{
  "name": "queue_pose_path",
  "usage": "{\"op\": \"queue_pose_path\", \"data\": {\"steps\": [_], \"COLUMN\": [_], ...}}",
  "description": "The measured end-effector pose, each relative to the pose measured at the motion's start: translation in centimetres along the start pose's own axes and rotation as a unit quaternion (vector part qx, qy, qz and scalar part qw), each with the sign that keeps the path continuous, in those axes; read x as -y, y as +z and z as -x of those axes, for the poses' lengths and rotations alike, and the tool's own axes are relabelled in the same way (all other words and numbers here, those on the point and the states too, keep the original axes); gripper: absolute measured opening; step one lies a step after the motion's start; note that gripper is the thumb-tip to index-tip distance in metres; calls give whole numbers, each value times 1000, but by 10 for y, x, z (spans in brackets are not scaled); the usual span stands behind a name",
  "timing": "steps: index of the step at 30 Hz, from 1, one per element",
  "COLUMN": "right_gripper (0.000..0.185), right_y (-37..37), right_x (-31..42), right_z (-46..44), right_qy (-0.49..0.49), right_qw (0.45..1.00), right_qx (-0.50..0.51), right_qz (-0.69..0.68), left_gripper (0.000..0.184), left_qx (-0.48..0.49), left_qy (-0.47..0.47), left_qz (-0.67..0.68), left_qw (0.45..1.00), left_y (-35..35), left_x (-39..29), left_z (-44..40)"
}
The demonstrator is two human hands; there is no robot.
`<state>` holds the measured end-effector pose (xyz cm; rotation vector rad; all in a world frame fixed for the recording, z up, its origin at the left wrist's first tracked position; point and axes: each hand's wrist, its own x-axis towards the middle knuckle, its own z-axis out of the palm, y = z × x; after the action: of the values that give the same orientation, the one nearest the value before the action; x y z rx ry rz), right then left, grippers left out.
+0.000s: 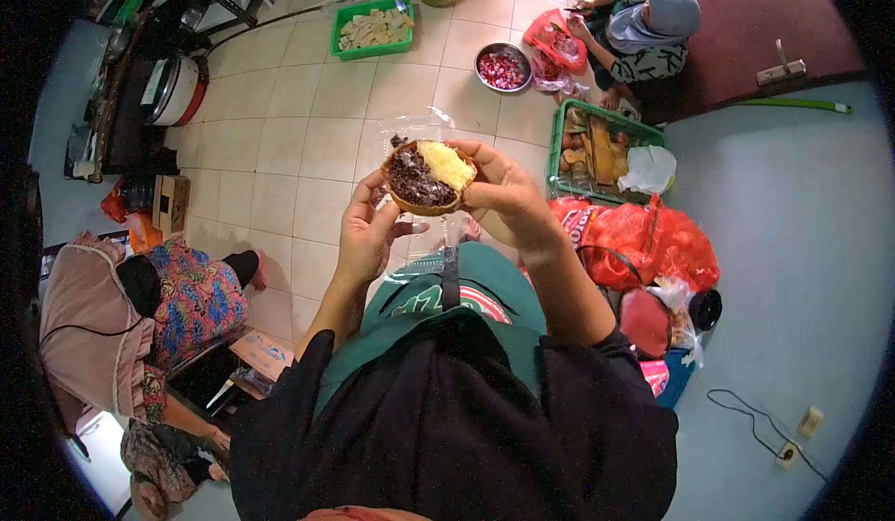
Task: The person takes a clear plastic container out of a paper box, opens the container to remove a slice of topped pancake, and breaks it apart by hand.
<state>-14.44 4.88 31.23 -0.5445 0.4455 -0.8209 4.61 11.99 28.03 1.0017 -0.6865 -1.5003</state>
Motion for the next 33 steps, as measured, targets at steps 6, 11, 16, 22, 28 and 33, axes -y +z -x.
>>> {"op": "queue_pose_path", "data": {"steps": [6,11,16,22,28,33], "right_gripper": [55,56,55,53,53,52], "right_y": [-6,2,24,58,87,92], "right_x": [14,2,-23,-56,-88,-103], "right_z": [-50,-93,-118,-125,-129,-131], "right_qy": [59,83,98,32,6,-39], "right_qw": [997,991,982,980,977,969], "right_qx": [56,104,135,135,114,130], "right_qz": [-14,17,89,145,180,205], "left_gripper": [41,44,60,84,75,74], "left_qx": [-63,-154,-174,-145,-177,-151], "left_qy": [43,63,116,157,180,204], "left_qz": [32,48,37,-23,-41,-11], "left_qw": [997,985,977,977,967,967], "left_y": [1,-12,-31,-62,-88,-100], "left_x": [-14,-18,-24,-43,-56,-63], "left_z": [-18,-16,-9,-6,-4,-2]}}
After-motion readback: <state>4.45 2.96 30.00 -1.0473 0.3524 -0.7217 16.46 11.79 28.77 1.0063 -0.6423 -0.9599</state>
